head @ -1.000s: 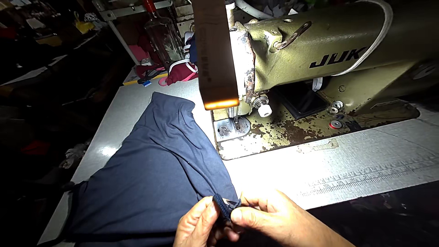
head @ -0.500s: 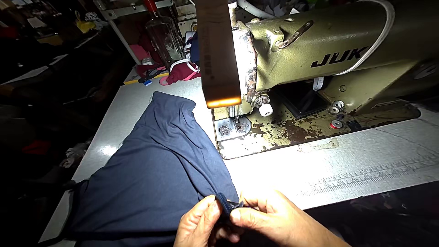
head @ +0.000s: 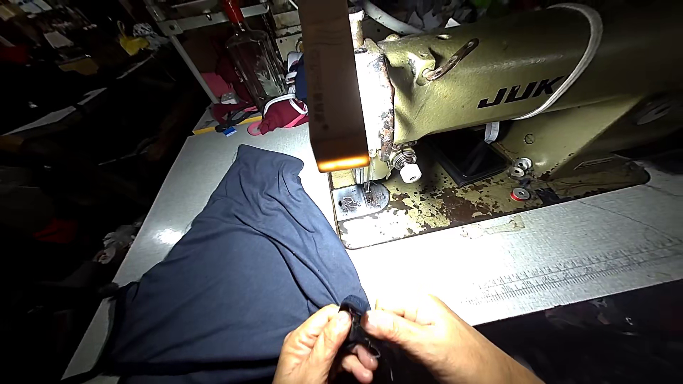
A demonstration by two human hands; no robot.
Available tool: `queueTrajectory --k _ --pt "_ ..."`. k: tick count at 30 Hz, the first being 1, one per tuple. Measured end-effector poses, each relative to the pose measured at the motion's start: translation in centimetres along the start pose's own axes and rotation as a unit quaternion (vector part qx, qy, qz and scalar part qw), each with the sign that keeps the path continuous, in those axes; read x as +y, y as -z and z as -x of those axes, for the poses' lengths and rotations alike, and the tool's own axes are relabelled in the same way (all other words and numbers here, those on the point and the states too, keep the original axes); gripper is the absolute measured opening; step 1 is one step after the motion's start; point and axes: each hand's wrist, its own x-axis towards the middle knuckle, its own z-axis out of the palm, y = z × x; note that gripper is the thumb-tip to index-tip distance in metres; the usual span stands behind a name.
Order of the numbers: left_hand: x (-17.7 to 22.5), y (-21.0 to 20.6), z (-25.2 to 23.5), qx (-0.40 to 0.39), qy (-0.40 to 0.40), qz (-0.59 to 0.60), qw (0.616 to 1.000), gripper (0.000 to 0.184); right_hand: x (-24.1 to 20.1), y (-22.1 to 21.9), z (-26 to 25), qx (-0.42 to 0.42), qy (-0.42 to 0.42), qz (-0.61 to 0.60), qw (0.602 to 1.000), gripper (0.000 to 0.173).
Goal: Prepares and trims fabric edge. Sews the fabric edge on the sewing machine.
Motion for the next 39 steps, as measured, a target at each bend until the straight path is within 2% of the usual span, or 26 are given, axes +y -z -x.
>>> queueTrajectory --k 1,3,5,6,8,10,11,12,14,16,17,18,19,20,21,24,26,29,32,36,39 --pt "0.1 0.0 0.0 0.006 0.005 0.002 1.0 0.034 0.1 0.2 0.1 0.019 0.005 -0.004 1.0 0.035" --pt "0.4 0.3 -0.1 0.016 0.006 -0.002 1.0 0.034 0.1 1.1 0.5 0.115 0.002 0.017 0.993 0.03" --pt "0.9 0.6 -0.4 0.023 0.003 -0.01 1.0 0.033 -0.2 3.2 0.5 0.256 0.017 0.16 0.953 0.024" --pt "1.2 0.7 -0.6 0.025 0.001 -0.014 1.0 0.033 -0.4 4.8 0.5 0.309 0.027 0.281 0.908 0.025" --pt "1.9 0.9 -1.0 0.023 -0.001 -0.036 0.999 0.033 -0.4 7.7 0.5 0.364 0.01 0.496 0.788 0.033" --pt "2.5 0.9 -1.5 0.009 -0.004 -0.065 0.998 0.031 -0.2 9.6 0.7 0.378 -0.022 0.611 0.695 0.036" --pt "2.8 0.9 -1.8 0.004 -0.007 -0.08 0.997 0.031 -0.1 10.1 0.7 0.385 -0.016 0.638 0.667 0.033" --pt "3.1 0.9 -2.0 -0.001 -0.011 -0.095 0.995 0.029 -0.1 10.1 0.8 0.385 -0.002 0.644 0.661 0.033" --pt "3.6 0.8 -2.4 -0.009 -0.019 -0.121 0.992 0.028 -0.6 8.9 0.8 0.371 0.065 0.611 0.696 0.039" --pt "4.3 0.7 -2.7 -0.018 -0.022 -0.149 0.988 0.028 -1.0 5.6 0.7 0.343 0.123 0.547 0.754 0.026" --pt "4.6 0.7 -2.7 -0.026 -0.022 -0.162 0.986 0.028 -1.0 3.6 0.8 0.302 0.129 0.481 0.813 0.021" --pt "4.9 0.6 -2.8 -0.033 -0.025 -0.175 0.984 0.028 -1.2 1.8 0.7 0.239 0.122 0.37 0.89 0.025" --pt "5.2 0.6 -2.9 -0.041 -0.029 -0.186 0.981 0.028 -1.5 0.4 0.6 0.166 0.092 0.264 0.946 0.031" --pt "5.4 0.6 -2.9 -0.049 -0.034 -0.198 0.978 0.028 -1.7 -0.7 0.4 0.112 0.063 0.183 0.975 0.035" --pt "5.6 0.6 -2.9 -0.056 -0.037 -0.209 0.976 0.028 -1.7 -1.4 0.1 0.081 0.05 0.126 0.987 0.034" --pt "6.0 1.2 -3.0 -0.063 -0.039 -0.236 0.969 0.027 -1.6 -1.7 -0.4 0.083 0.063 0.047 0.993 0.012" --pt "6.0 1.8 -3.2 -0.055 -0.033 -0.229 0.971 0.028 -1.8 -1.0 -0.4 0.101 0.084 0.028 0.991 0.008" --pt "5.5 2.5 -3.4 -0.053 -0.011 -0.176 0.983 0.03 -2.2 0.2 0.0 0.096 0.068 0.024 0.993 0.007" --pt "4.7 3.1 -3.7 -0.113 -0.007 -0.181 0.977 0.018 -1.8 0.5 0.3 0.083 0.059 0.025 0.994 0.008" --pt "3.9 3.5 -3.9 -0.177 -0.024 -0.229 0.957 0.031 -1.3 0.0 0.1 0.088 0.071 0.037 0.993 0.01" --pt "3.1 3.7 -3.8 -0.182 -0.049 -0.228 0.955 0.016 -1.3 -0.1 0.0 0.081 0.071 0.049 0.993 0.014"
